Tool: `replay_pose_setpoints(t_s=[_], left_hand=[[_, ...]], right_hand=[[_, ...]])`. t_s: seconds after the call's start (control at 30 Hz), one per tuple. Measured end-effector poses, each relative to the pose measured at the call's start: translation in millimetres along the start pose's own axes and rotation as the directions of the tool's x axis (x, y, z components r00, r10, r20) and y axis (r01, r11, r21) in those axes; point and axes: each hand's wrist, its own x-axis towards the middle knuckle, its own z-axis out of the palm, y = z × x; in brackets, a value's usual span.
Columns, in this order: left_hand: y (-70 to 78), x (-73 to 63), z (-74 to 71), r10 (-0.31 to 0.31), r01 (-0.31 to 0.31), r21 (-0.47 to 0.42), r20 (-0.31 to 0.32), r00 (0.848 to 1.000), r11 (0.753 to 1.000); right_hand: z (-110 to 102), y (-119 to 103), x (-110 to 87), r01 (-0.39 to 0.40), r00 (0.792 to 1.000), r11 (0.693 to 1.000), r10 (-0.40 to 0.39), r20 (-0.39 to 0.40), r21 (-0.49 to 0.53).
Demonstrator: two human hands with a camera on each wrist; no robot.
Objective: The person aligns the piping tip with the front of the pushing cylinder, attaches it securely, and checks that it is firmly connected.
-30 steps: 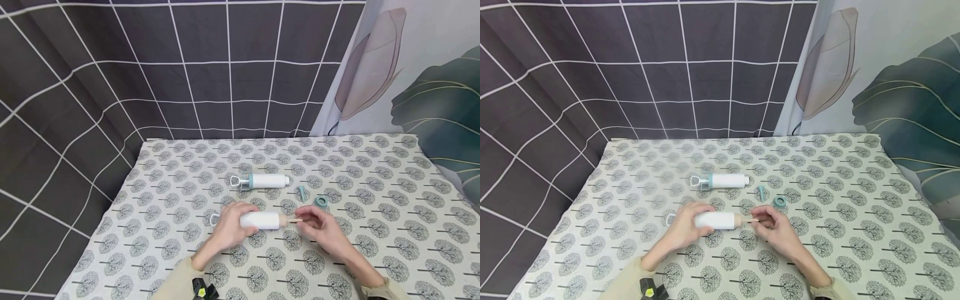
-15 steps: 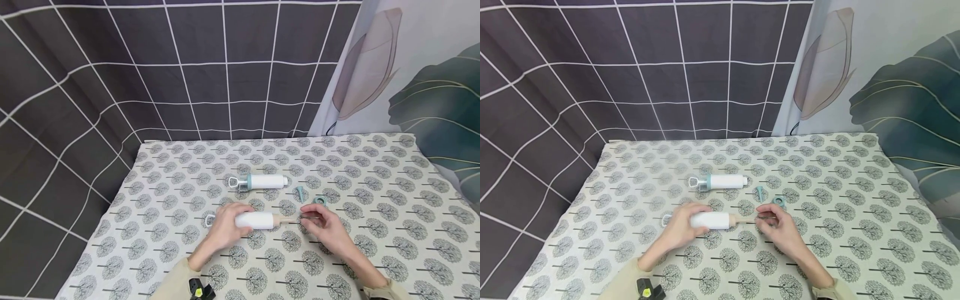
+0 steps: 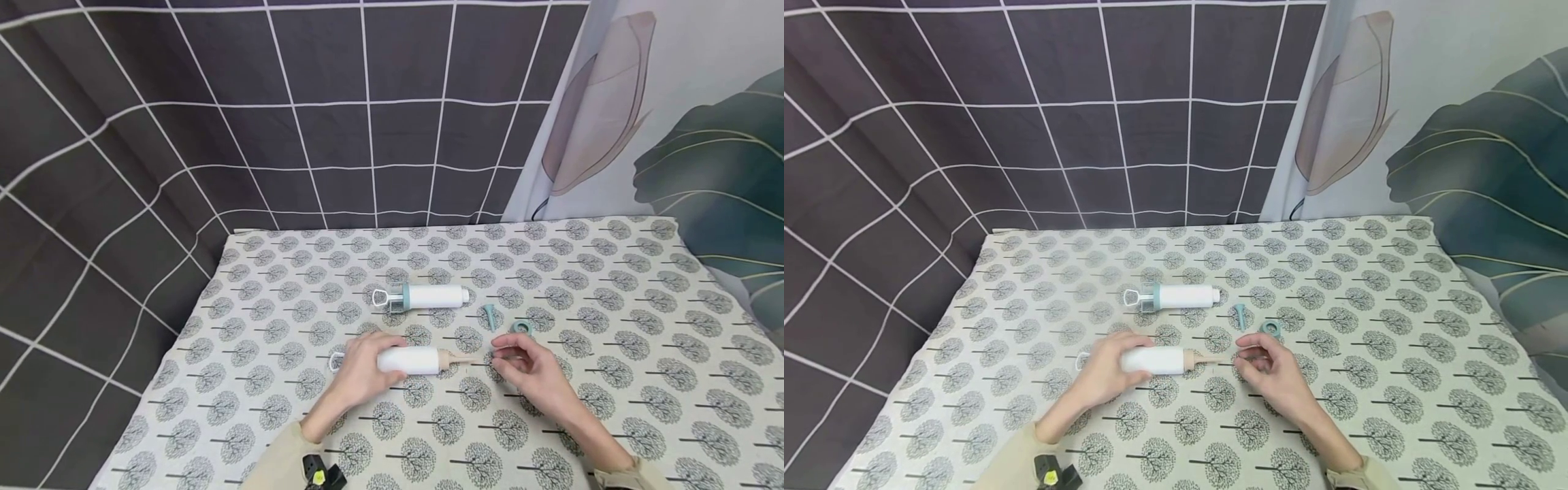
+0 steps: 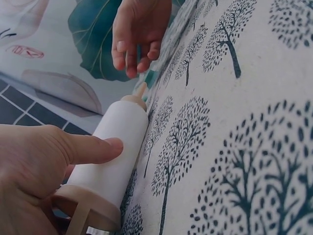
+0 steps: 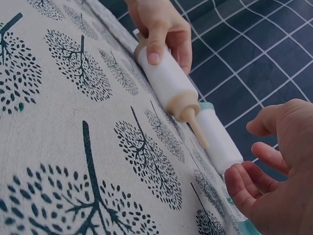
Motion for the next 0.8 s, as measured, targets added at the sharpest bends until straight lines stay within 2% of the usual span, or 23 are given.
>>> replay_pose_setpoints(t_s=[0.4, 0.67, 0.8], left_hand=[[-0.7, 2.8, -1.9, 0.021, -0.021, 0.018, 0.007, 1.000, 1.000], [0.7, 3.6, -2.1, 0.011, -0.011, 0.033, 0.007, 1.000, 0.999], [1.4, 3.7, -0.6, 0.018, -0.017, 0.044, -0.027, 0.999, 0.999]], right_hand=[[-2.3, -1.1, -1.4, -0.016, 1.000, 1.000, 0.016, 0.004, 0.009], [-3.3, -2.0, -1.2, -0.033, 0.999, 0.999, 0.033, 0.002, 0.006], [-4.0, -1.9, -1.1, -0.023, 1.000, 1.000, 0.023, 0.001, 0.001]])
